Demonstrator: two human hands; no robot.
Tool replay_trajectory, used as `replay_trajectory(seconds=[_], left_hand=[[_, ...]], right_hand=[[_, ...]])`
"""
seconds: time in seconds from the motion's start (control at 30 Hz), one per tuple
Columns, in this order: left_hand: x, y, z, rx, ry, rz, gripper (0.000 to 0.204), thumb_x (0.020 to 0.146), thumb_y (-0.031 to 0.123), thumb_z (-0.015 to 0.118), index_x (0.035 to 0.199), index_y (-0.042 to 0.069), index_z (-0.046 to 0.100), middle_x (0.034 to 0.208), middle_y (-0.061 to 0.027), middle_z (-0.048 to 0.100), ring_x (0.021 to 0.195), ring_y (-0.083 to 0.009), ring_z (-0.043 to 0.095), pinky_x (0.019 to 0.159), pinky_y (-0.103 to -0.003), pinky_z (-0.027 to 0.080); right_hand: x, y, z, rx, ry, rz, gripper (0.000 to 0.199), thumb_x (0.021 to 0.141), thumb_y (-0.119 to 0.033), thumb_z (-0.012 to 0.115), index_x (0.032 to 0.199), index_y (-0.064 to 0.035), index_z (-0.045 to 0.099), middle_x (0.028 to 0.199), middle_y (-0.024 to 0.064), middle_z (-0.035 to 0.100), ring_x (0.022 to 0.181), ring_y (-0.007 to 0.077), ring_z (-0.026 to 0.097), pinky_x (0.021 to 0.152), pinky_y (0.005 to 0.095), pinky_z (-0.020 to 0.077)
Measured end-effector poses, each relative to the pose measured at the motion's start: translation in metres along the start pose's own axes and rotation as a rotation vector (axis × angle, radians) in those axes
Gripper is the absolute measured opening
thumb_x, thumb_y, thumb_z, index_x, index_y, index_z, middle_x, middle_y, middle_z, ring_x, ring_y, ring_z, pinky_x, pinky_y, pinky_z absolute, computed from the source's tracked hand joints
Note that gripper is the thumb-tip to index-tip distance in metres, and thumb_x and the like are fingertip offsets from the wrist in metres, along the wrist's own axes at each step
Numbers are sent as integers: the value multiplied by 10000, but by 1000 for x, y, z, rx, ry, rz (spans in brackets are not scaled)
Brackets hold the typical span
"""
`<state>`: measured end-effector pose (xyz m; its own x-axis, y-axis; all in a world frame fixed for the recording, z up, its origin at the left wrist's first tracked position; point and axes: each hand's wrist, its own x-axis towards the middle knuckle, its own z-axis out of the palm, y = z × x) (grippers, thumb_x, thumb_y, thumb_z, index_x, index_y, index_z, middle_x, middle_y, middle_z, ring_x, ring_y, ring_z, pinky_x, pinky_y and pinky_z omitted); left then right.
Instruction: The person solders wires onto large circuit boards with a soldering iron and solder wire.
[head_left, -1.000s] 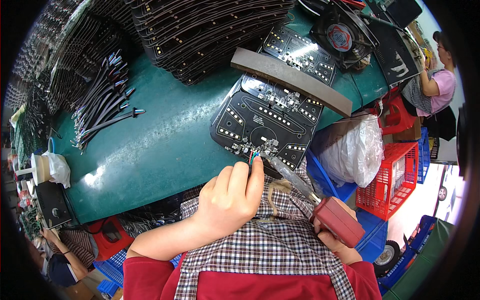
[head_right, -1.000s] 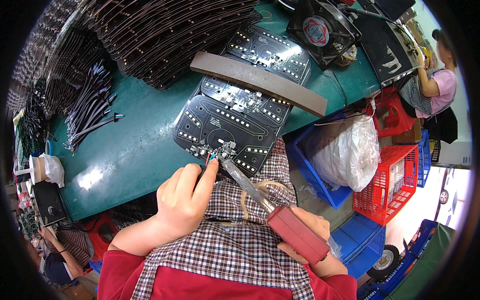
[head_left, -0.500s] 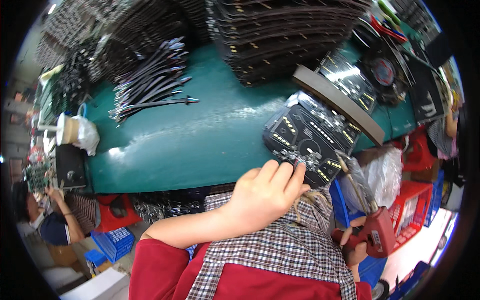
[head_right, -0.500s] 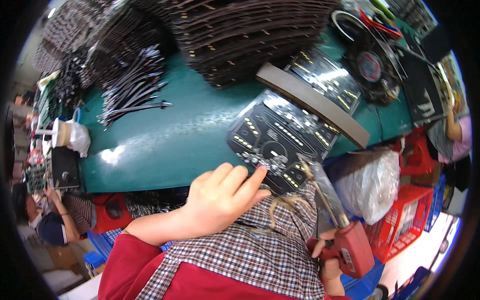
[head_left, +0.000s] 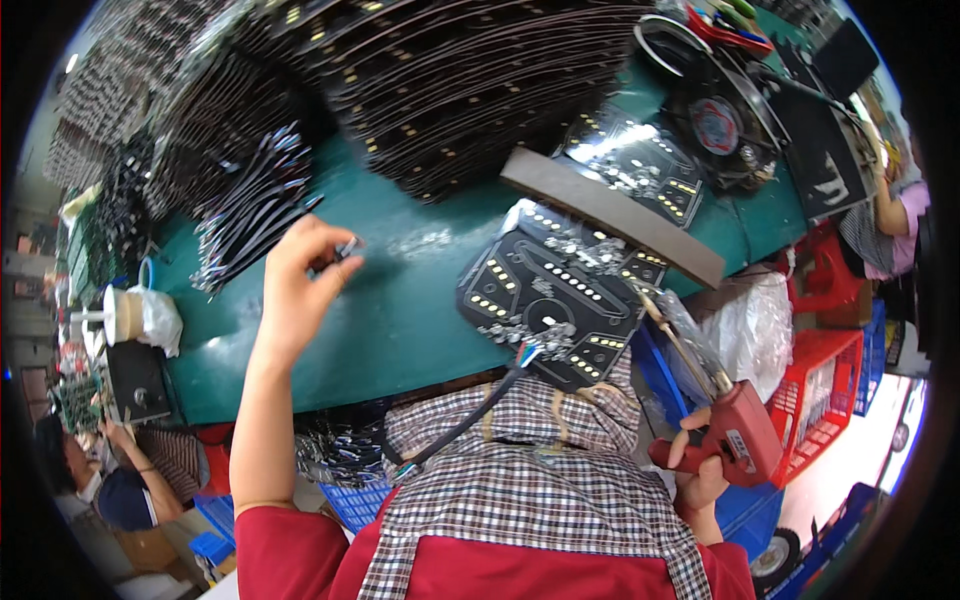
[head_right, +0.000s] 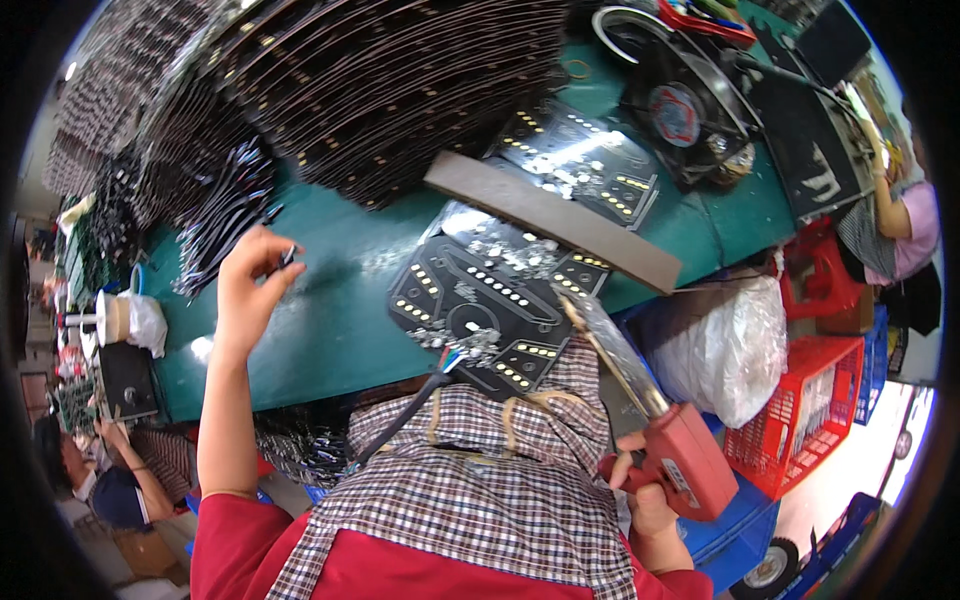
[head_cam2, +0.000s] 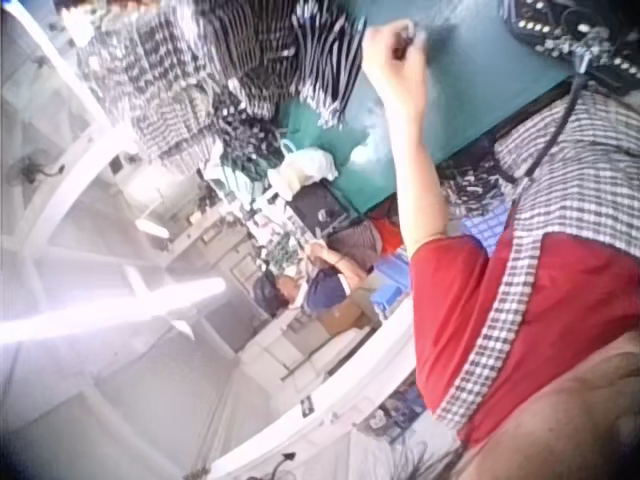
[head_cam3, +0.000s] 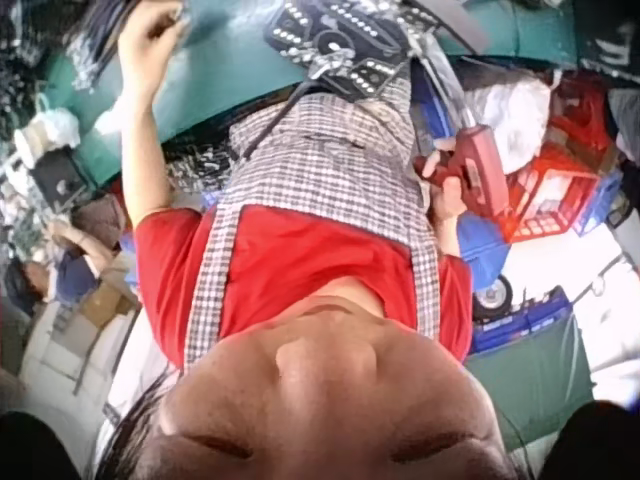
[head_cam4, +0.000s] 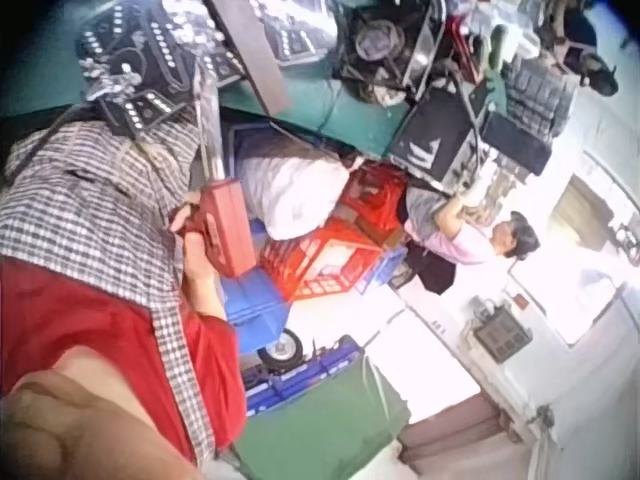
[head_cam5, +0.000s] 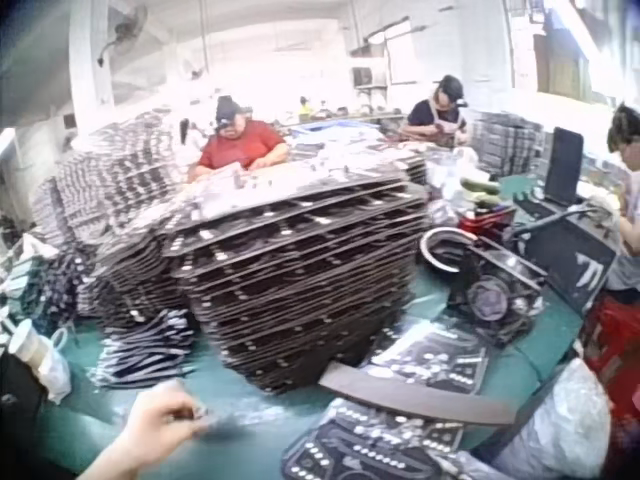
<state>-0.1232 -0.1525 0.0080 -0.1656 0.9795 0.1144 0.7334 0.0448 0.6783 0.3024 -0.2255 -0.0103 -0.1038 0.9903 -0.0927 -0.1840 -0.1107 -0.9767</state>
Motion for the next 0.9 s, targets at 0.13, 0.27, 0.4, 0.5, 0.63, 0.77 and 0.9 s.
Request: replay_trajectory(seconds=[0.13,0.27,0.4,0.5,0.63,0.77,0.9], left_hand=[[-2,87,42,106,6,342,215,724,22,676,936,60,661,794,-68,530,650,-179,542,607,-307,469],[-8,124,85,130,-182,550,405,716,21,585,1118,-22,573,935,-93,513,667,-202,534,595,-282,500],[-11,133,98,233,-135,497,381,648,-48,601,1028,-65,626,865,-113,516,733,-249,553,610,-308,472],[-6,135,109,214,-52,452,383,623,-48,622,1006,-57,631,841,-107,514,713,-233,543,603,-309,466],[-4,131,116,189,23,379,331,655,-45,661,985,-38,631,840,-95,510,686,-211,530,584,-303,452],[-4,133,115,204,22,346,314,669,-44,698,976,-19,637,834,-82,509,662,-189,522,575,-294,442],[-5,128,116,129,13,298,323,657,-57,702,972,-20,641,821,-73,506,633,-176,517,570,-288,437]], right_hand=[[8,-11,-4,0,10,55,755,774,-454,712,1273,21,402,1082,175,579,630,158,552,553,252,450],[19,-20,-7,2,-53,72,763,767,-432,727,1281,25,396,1098,178,579,666,163,568,582,253,449],[28,-28,-2,-84,-71,64,791,788,-473,685,1277,44,339,1010,193,560,526,155,510,460,248,425],[37,-35,1,23,-40,175,767,719,-392,778,1228,69,435,970,149,636,654,151,593,613,242,454],[44,-34,-5,23,-88,285,792,706,-367,792,1227,101,423,911,132,652,621,143,598,607,238,453],[49,-31,-8,-63,-138,299,820,702,-361,794,1237,127,410,893,126,656,583,125,585,566,223,444],[57,-36,4,-5,-80,299,841,691,-359,803,1253,125,407,901,132,653,583,115,576,551,212,443]])
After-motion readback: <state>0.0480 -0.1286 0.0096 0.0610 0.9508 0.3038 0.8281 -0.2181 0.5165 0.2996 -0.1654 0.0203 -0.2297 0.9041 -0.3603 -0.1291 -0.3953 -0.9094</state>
